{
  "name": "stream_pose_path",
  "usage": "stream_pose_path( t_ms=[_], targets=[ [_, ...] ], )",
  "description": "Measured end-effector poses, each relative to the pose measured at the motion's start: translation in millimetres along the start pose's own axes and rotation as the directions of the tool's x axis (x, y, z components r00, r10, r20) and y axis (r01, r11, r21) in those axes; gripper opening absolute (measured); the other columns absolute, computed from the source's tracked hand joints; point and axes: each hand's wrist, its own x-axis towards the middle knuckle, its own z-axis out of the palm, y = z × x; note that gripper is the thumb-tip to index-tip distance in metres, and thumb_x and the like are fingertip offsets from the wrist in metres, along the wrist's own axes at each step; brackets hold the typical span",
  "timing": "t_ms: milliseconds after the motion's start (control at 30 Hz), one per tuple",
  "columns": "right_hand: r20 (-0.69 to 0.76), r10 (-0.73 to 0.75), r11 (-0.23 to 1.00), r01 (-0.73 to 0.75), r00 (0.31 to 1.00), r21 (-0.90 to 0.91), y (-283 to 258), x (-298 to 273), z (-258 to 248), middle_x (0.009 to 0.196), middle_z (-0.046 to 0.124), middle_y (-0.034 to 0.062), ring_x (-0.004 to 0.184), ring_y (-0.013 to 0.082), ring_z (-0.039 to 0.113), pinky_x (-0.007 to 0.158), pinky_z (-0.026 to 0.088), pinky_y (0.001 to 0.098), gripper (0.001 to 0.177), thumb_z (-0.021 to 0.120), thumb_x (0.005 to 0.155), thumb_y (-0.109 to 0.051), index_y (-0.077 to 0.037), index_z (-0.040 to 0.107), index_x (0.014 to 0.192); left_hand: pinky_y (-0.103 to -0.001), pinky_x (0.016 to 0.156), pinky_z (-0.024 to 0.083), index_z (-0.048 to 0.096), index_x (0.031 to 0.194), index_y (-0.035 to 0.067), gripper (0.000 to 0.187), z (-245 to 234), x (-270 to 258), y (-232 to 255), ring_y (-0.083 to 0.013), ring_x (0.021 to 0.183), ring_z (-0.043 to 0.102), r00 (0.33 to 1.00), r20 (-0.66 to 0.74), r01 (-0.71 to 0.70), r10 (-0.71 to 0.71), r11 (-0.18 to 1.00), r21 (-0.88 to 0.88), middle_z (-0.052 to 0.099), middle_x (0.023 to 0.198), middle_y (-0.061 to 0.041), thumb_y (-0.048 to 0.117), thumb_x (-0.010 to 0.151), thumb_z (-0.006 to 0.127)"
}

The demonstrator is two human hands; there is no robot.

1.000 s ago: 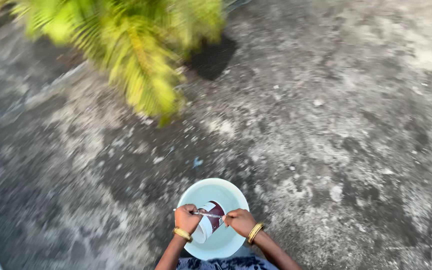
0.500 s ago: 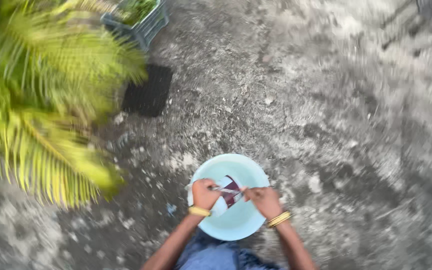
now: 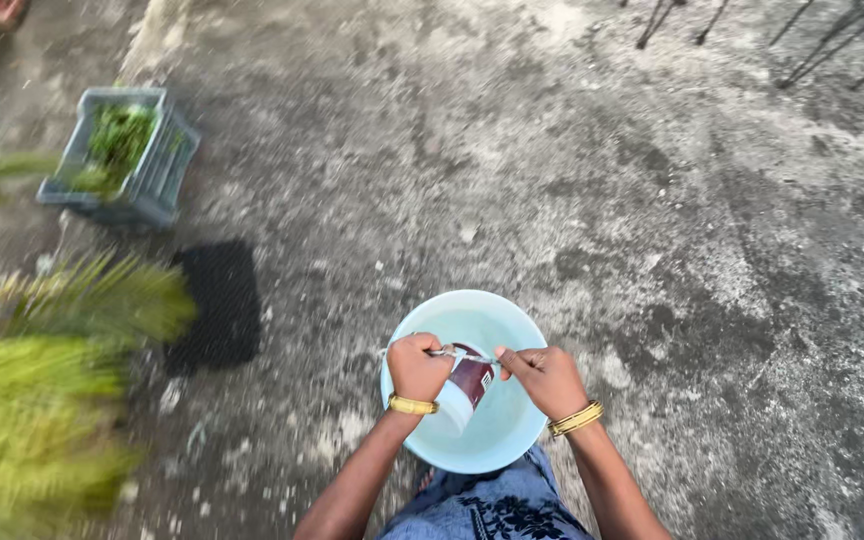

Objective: The person fills a container with water from a tap, carries it across a rooftop garden, and pours the water into potted plants.

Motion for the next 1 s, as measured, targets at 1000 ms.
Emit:
stream_pose_path(
  t_ms=[1000],
  targets=[
    [-0.081, 0.280, 0.954, -0.268, 0.956, 0.138, -86, 696, -112, 0.042, 0.037, 0.0013, 0.043, 0.0113, 0.032, 0.045, 0.026, 0.0351, 0.050, 0.071, 0.091, -0.050, -0.009, 0.083, 0.066, -0.037, 0.043, 0.038, 0.064, 0.052, 0.000, 0.014, 283, 703, -87, -0.0252, 0.040, 0.051, 0.927, 0.374, 0.019, -0.030, 0.999, 0.033, 0.052, 0.047, -0.018, 0.009, 0.057, 0.074]
  ],
)
